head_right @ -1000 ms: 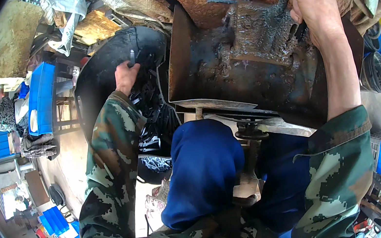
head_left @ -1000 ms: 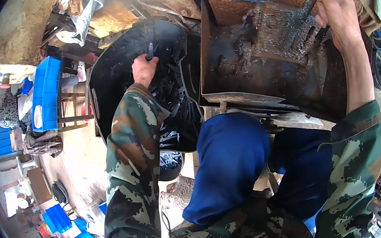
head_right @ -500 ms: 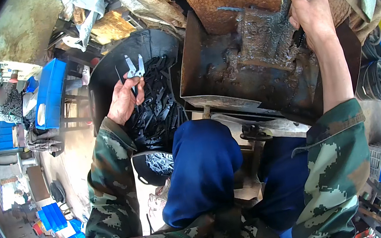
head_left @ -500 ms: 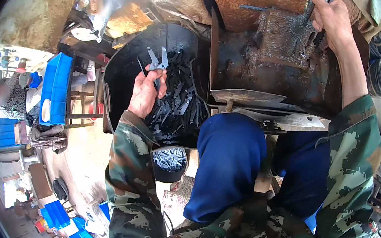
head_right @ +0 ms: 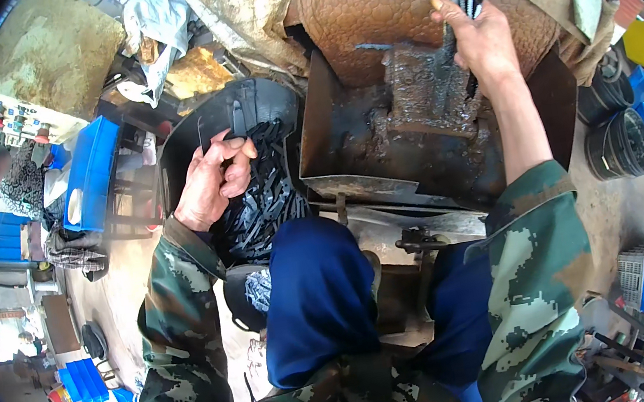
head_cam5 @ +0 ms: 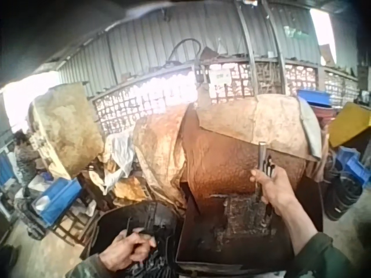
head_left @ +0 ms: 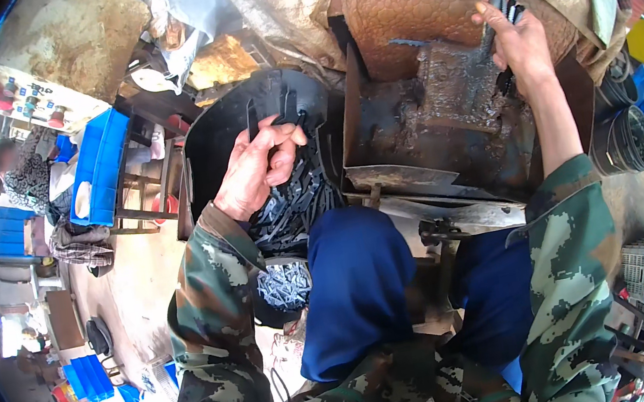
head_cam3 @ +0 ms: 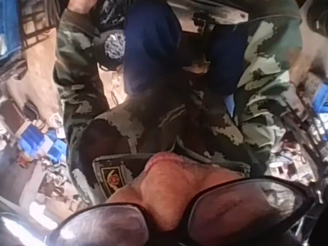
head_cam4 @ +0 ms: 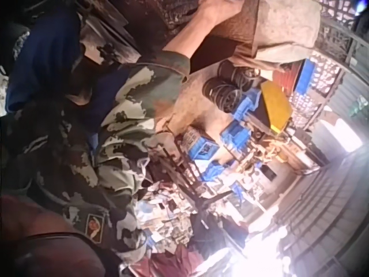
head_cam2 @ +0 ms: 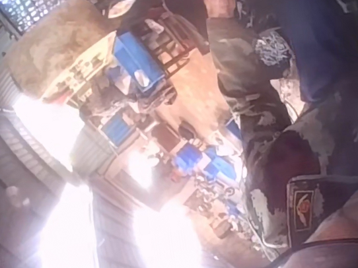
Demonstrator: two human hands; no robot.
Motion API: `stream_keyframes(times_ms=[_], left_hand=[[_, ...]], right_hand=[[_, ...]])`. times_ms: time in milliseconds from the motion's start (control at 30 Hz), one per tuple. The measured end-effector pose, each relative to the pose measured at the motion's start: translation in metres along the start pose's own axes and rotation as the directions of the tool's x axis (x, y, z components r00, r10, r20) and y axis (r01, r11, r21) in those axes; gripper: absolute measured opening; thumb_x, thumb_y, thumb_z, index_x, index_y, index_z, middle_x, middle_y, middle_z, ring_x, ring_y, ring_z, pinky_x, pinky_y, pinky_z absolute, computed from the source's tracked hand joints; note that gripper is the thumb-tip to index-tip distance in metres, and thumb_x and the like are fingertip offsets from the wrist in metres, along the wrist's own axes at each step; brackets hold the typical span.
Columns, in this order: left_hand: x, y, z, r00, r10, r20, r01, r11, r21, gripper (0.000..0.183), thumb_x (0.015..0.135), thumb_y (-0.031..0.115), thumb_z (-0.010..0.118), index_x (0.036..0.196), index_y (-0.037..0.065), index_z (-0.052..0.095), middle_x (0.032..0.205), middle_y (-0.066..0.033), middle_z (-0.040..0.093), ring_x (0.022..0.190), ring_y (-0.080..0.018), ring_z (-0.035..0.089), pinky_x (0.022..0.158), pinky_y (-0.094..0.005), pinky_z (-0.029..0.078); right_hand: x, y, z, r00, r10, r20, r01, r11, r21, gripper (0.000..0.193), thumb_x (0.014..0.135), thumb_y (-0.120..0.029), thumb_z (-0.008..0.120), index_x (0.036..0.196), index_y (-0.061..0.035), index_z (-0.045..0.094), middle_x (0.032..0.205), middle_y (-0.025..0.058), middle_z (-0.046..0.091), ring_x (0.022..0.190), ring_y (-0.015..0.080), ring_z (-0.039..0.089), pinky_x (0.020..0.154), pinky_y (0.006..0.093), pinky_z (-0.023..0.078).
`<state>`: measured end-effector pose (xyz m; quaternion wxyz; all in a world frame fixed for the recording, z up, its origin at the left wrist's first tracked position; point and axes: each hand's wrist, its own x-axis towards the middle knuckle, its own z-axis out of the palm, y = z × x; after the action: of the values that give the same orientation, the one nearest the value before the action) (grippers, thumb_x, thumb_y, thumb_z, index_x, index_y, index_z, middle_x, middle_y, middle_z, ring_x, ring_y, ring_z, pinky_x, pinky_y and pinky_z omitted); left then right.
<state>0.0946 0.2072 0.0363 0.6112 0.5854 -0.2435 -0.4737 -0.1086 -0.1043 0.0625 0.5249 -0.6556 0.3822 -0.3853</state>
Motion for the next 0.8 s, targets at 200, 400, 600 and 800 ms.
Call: stream_keyframes(times_ms=[200, 400, 600, 800], left_hand=[[0.032, 0.051, 0.094, 0.987, 0.051, 0.152, -0.084, 0.972, 0.219, 0.028, 0.096, 0.026, 0.055, 0.09, 0.001, 0.066, 0.063, 0.0032, 0.044, 0.049, -0.0045, 0.032, 0.045, -0.0226, 0.025], [0.095, 0.056, 0.18, 0.955, 0.171, 0.242, -0.213, 0.964, 0.159, 0.034, 0.082, 0.034, 0.071, 0.083, 0.0, 0.066, 0.076, -0.0065, 0.059, 0.073, -0.0168, 0.056, 0.064, -0.0344, 0.044], [0.096, 0.024, 0.188, 0.968, 0.173, 0.18, -0.17, 0.985, -0.032, 0.045, 0.089, 0.045, 0.054, 0.091, 0.001, 0.065, 0.077, -0.0055, 0.055, 0.066, -0.0154, 0.048, 0.061, -0.0313, 0.038], [0.105, 0.009, 0.192, 0.967, 0.127, 0.218, -0.055, 0.949, -0.309, 0.056, 0.095, 0.052, 0.032, 0.098, 0.003, 0.059, 0.078, -0.0049, 0.05, 0.066, -0.0135, 0.042, 0.059, -0.0298, 0.036]], right_hand=[[0.001, -0.002, -0.003, 1.0, 0.003, 0.008, -0.003, 1.0, 0.002, 0.029, 0.094, -0.028, 0.068, 0.105, -0.0021, 0.063, 0.076, 0.0025, 0.066, 0.043, 0.0052, 0.036, 0.041, 0.0248, 0.032], [0.014, 0.013, -0.018, 1.0, 0.014, 0.012, -0.013, 0.994, -0.111, 0.018, 0.096, -0.021, 0.063, 0.096, -0.0035, 0.062, 0.062, 0.0008, 0.053, 0.045, 0.0093, 0.045, 0.04, 0.0276, 0.035], [0.012, 0.016, -0.01, 0.999, -0.02, 0.038, 0.021, 0.999, -0.03, 0.021, 0.097, -0.024, 0.063, 0.093, -0.0039, 0.062, 0.054, -0.0026, 0.044, 0.043, 0.009, 0.04, 0.04, 0.0279, 0.034], [0.012, 0.013, -0.012, 0.999, -0.02, 0.044, 0.021, 0.999, -0.038, 0.023, 0.094, -0.027, 0.068, 0.095, -0.0038, 0.065, 0.052, -0.0053, 0.041, 0.041, 0.0067, 0.036, 0.039, 0.026, 0.03]])
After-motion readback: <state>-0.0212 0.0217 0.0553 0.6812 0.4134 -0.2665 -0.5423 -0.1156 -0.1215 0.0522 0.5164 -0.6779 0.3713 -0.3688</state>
